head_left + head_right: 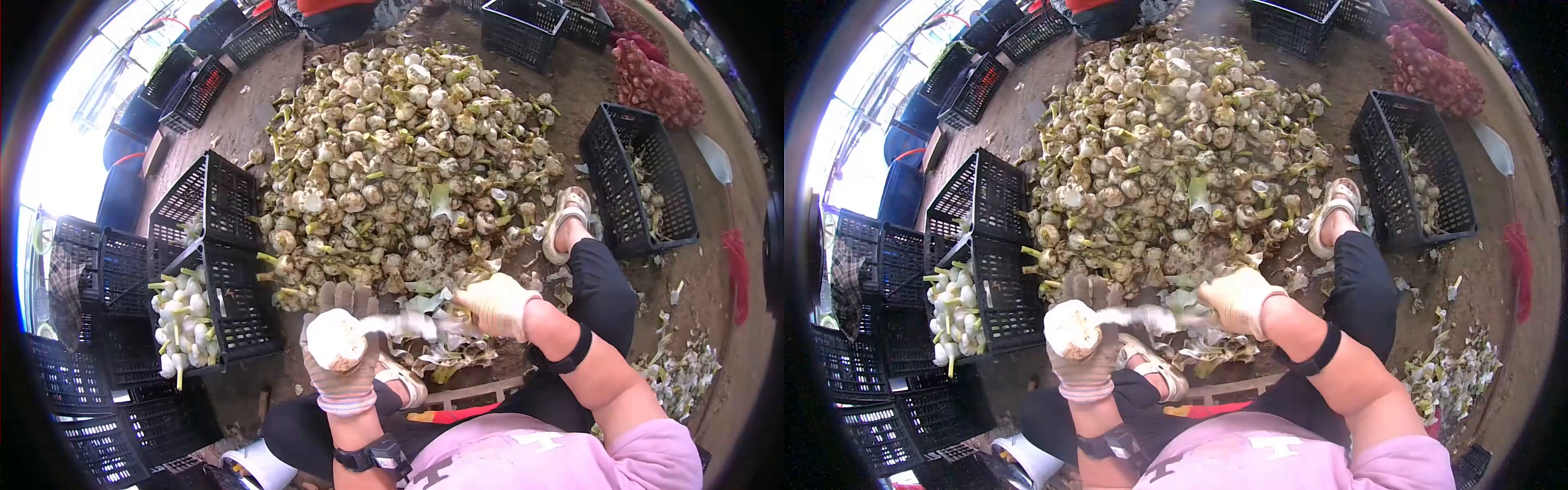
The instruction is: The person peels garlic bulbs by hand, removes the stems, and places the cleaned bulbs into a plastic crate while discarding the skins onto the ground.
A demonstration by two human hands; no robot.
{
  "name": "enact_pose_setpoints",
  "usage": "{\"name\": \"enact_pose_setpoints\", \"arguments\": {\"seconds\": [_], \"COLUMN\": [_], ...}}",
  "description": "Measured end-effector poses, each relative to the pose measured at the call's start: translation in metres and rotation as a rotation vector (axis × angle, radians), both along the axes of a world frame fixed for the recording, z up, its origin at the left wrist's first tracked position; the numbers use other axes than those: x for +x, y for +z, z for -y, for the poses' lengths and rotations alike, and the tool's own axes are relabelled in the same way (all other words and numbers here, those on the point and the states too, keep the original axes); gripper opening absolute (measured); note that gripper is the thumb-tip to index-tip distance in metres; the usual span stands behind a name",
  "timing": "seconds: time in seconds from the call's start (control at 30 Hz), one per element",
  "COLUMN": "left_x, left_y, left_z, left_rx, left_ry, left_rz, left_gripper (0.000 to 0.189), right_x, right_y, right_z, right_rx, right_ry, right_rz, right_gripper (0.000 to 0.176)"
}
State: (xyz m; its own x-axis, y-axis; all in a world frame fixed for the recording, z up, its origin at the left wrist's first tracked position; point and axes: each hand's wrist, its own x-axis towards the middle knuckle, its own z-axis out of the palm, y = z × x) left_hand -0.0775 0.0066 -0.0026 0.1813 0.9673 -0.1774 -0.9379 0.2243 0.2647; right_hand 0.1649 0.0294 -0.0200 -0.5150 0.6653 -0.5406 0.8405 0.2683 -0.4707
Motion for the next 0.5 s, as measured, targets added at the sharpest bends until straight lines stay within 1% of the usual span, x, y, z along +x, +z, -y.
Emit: {"name": "enact_pose_setpoints", "arguments": {"seconds": [0.03, 0.07, 0.1, 0.13, 0.17, 0.2, 0.23, 0.3, 0.33, 0.37, 0.43, 0.47, 0.5], "left_x": [-0.001, -0.003, -0.003, -0.001, 0.003, 0.009, 0.018, 0.030, 0.032, 0.032, 0.034, 0.040, 0.042], "left_y": [0.000, -0.001, -0.002, -0.002, 0.000, 0.000, -0.005, -0.004, -0.005, -0.007, -0.010, -0.013, -0.015], "left_z": [0.001, 0.001, 0.001, 0.001, 0.000, 0.000, 0.001, -0.002, -0.002, -0.002, -0.002, -0.001, -0.001], "left_rx": [-0.003, -0.027, -0.052, -0.056, -0.092, -0.127, -0.083, -0.241, -0.244, -0.255, -0.268, -0.229, -0.190], "left_ry": [-0.002, 0.000, 0.004, 0.003, -0.053, -0.112, -0.118, -0.063, -0.069, -0.052, -0.032, 0.003, 0.038], "left_rz": [-0.001, -0.069, -0.135, -0.131, -0.084, -0.037, -0.144, -0.173, -0.171, -0.219, -0.270, -0.306, -0.341], "left_gripper": [0.050, 0.050, 0.050, 0.050, 0.051, 0.051, 0.051, 0.050, 0.050, 0.053, 0.057, 0.057, 0.058], "right_x": [-0.003, -0.005, -0.005, -0.006, -0.010, -0.015, -0.020, -0.038, -0.035, -0.034, -0.032, -0.029, -0.026], "right_y": [-0.003, -0.003, -0.002, 0.000, 0.007, 0.007, 0.007, -0.006, -0.004, 0.006, -0.013, -0.009, 0.000], "right_z": [0.000, 0.001, 0.002, 0.004, 0.005, 0.005, 0.004, 0.008, 0.012, 0.008, 0.009, 0.008, 0.007], "right_rx": [-0.119, -0.122, 0.035, 0.192, 0.033, 0.032, 0.033, 0.026, -0.107, -0.199, -0.375, -0.378, -0.472], "right_ry": [0.110, 0.108, 0.077, 0.043, -0.077, -0.119, -0.161, -0.238, -0.295, -0.215, -0.129, -0.129, -0.207], "right_rz": [0.204, 0.203, -0.227, -0.655, -0.971, -0.942, -0.912, -0.858, -0.921, -0.782, -0.920, -0.921, -1.096], "right_gripper": [0.068, 0.068, 0.074, 0.080, 0.093, 0.090, 0.088, 0.052, 0.038, 0.032, 0.027, 0.027, 0.028]}}
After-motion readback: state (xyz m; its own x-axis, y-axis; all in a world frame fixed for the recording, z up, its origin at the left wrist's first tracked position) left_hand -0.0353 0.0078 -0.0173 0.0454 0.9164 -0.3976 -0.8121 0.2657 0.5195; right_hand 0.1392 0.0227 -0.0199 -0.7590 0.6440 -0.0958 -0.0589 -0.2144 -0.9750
